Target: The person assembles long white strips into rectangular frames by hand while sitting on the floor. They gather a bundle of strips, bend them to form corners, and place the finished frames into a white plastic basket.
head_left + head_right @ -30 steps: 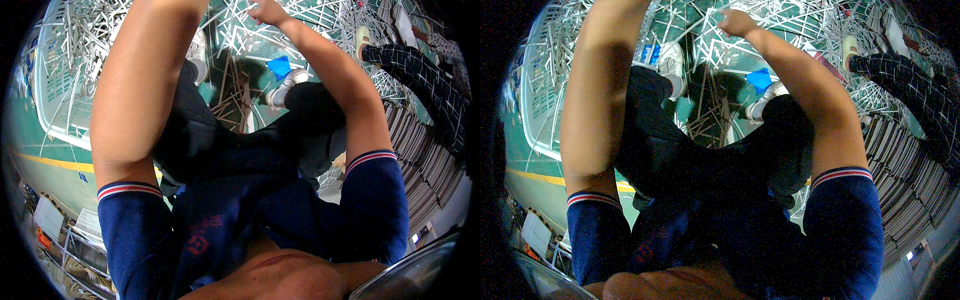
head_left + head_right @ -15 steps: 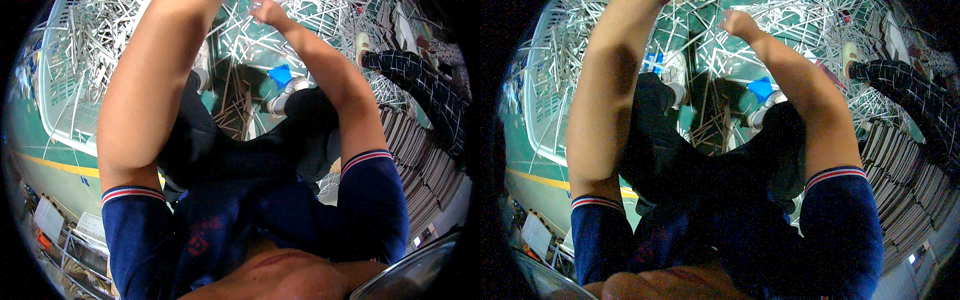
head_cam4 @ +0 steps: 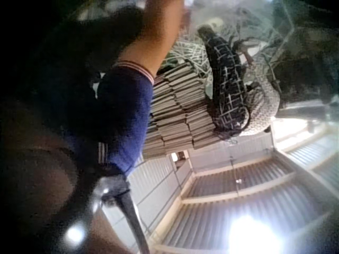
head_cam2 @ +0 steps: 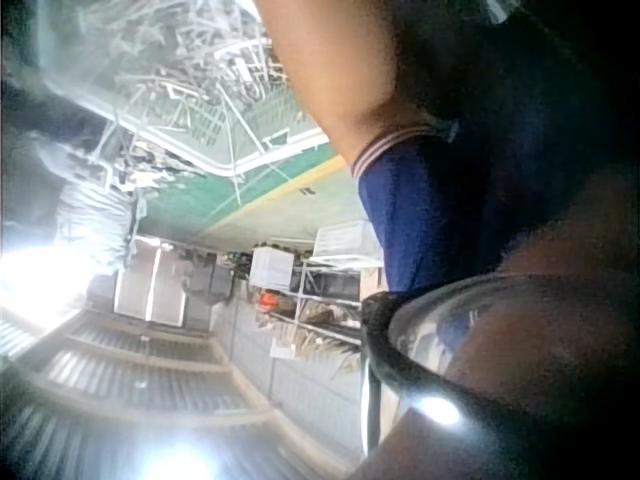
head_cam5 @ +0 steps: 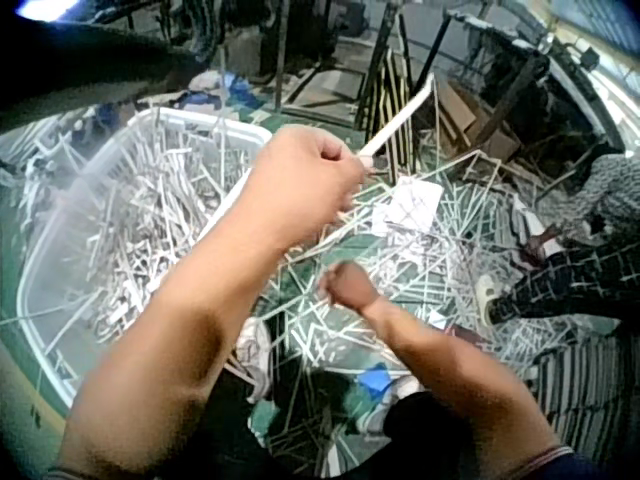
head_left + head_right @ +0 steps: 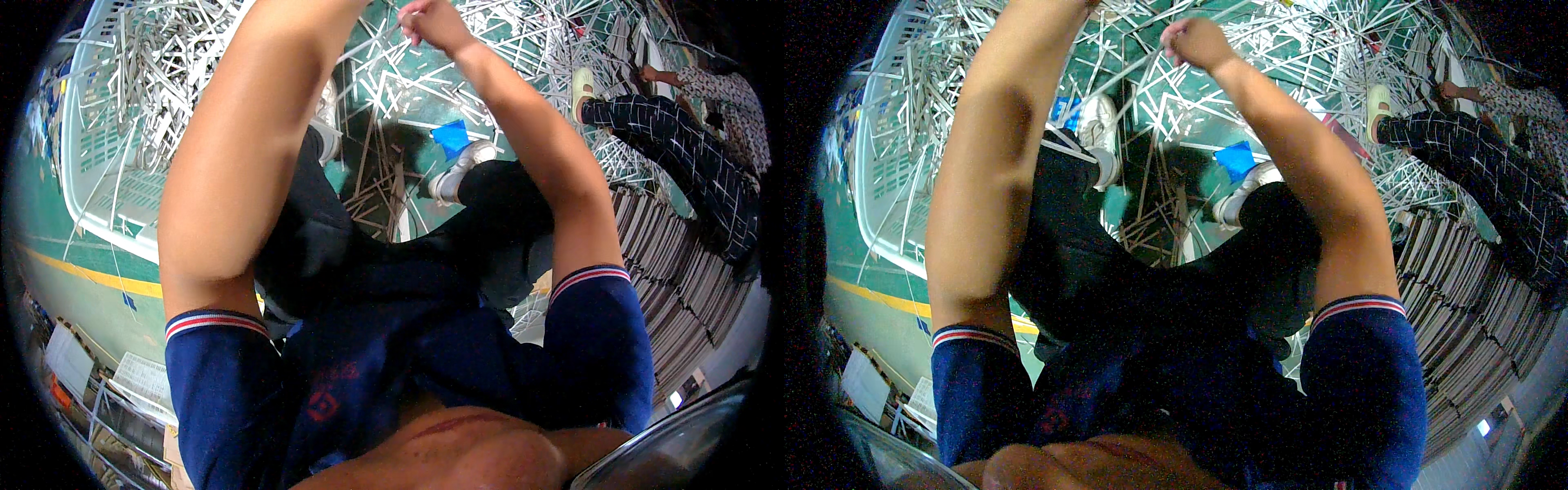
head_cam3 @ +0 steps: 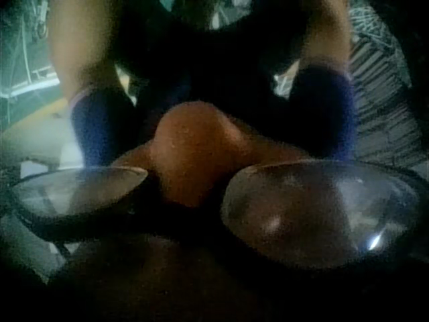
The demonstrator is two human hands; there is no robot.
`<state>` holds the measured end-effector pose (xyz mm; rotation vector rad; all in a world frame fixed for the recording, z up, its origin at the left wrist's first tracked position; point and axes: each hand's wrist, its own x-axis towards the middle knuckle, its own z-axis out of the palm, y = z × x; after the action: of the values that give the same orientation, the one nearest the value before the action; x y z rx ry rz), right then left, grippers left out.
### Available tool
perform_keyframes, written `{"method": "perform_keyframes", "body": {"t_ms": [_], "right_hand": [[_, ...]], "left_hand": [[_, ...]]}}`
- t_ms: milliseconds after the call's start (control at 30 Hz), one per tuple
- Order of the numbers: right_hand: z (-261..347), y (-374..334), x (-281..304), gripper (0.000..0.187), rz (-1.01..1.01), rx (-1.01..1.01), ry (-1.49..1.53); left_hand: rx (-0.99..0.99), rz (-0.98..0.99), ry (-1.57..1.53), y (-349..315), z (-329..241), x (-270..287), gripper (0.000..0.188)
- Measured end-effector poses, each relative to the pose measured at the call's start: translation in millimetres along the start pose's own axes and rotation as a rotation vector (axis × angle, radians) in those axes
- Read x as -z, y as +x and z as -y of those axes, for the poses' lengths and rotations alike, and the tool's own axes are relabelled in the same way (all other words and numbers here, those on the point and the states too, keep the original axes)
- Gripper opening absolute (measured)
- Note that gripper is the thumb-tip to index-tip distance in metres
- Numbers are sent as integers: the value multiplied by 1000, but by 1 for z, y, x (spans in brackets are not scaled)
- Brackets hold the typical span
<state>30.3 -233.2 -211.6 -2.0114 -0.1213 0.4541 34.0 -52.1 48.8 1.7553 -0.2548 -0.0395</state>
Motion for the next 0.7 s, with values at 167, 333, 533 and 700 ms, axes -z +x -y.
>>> {"method": "perform_keyframes", "body": {"t_ms": [167,333,533,700], "right_hand": [[36,9,65,20,-231,-426,409],[83,-31,95,12,1,-339,410],[146,-90,104,17,-194,-136,144],[202,-138,94,13,-434,238,-280]], "left_hand": [[12,-16,-119,11,14,4,27],[49,-57,-35,10,8,-7,26],[51,29,-34,13,18,-17,25],[412,116,-217,26,45,-38,28]]}}
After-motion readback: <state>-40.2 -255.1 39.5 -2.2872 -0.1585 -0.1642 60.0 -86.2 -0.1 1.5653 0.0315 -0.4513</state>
